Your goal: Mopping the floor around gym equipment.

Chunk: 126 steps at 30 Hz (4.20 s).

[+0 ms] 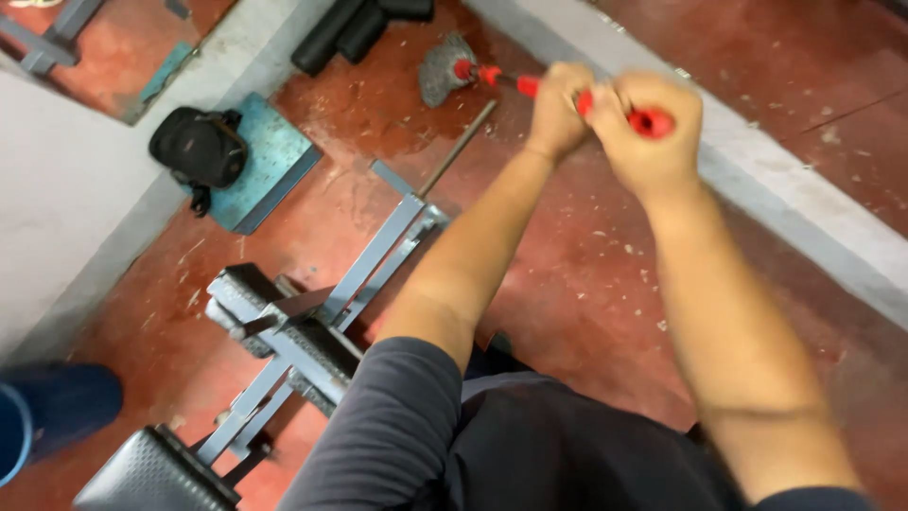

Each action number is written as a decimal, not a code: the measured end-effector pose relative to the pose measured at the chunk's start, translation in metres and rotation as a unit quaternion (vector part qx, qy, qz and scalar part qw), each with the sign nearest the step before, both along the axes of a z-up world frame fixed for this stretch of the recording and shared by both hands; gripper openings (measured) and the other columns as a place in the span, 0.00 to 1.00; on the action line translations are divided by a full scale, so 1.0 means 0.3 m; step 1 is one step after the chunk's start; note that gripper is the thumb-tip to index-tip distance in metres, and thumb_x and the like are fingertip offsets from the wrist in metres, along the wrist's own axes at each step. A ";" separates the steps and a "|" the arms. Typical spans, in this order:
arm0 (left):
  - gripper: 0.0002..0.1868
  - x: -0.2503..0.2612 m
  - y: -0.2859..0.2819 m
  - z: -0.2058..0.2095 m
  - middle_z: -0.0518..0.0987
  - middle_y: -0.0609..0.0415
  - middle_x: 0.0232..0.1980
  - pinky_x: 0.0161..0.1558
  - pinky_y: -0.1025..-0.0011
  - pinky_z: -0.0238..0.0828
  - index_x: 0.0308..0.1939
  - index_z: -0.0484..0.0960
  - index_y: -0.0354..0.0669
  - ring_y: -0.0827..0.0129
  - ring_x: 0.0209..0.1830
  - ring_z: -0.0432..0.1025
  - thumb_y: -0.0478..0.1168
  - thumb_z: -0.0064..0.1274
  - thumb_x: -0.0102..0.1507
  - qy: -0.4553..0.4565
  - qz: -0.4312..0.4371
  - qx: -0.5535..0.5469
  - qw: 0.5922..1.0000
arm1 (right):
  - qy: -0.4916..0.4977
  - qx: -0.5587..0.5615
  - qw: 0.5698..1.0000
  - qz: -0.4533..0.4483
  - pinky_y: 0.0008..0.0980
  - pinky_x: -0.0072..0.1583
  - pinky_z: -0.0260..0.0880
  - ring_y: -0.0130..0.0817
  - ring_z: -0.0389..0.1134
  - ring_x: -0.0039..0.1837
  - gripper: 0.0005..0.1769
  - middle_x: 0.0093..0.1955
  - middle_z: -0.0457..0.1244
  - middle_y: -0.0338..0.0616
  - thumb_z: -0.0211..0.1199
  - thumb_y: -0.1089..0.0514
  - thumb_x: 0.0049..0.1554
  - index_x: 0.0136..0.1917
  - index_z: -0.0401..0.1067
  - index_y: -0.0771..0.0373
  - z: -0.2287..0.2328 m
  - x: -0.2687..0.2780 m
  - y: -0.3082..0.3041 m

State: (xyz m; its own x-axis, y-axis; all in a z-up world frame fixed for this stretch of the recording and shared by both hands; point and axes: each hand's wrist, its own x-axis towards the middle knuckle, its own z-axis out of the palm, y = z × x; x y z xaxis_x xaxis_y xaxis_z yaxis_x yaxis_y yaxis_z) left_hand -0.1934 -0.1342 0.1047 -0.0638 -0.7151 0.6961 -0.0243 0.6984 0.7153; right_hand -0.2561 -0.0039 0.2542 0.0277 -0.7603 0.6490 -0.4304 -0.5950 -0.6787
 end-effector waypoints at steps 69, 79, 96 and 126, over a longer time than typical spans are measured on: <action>0.12 0.314 0.387 -0.894 0.82 0.50 0.42 0.78 0.60 0.56 0.38 0.79 0.34 0.61 0.56 0.76 0.41 0.63 0.63 -0.366 -0.063 -0.151 0.916 | 0.105 0.043 0.993 -0.022 0.63 0.73 0.57 0.58 0.70 0.64 0.14 0.56 0.71 0.56 0.66 0.58 0.60 0.37 0.71 0.70 -0.719 0.200 0.540; 0.16 0.474 0.765 -0.200 0.75 0.61 0.27 0.53 0.64 0.72 0.21 0.71 0.53 0.61 0.41 0.75 0.42 0.66 0.55 -0.271 -0.072 -0.069 0.957 | 0.033 -0.045 0.997 -0.053 0.48 0.61 0.78 0.48 0.77 0.48 0.12 0.41 0.73 0.44 0.69 0.63 0.52 0.29 0.71 0.62 -0.348 0.380 0.753; 0.15 0.686 1.071 -0.203 0.74 0.52 0.20 0.49 0.60 0.75 0.17 0.74 0.47 0.53 0.26 0.73 0.37 0.58 0.58 -0.124 -0.143 -0.071 0.979 | -0.055 -0.129 0.990 -0.012 0.48 0.46 0.75 0.53 0.71 0.44 0.20 0.36 0.68 0.49 0.60 0.55 0.61 0.31 0.68 0.66 -0.389 0.640 1.030; 0.10 0.735 1.046 -0.282 0.75 0.55 0.22 0.39 0.65 0.70 0.20 0.74 0.51 0.59 0.27 0.71 0.35 0.58 0.53 -0.221 -0.028 -0.095 0.970 | -0.070 -0.045 0.994 0.067 0.59 0.53 0.75 0.58 0.74 0.45 0.22 0.36 0.66 0.51 0.60 0.51 0.63 0.34 0.70 0.69 -0.425 0.625 0.997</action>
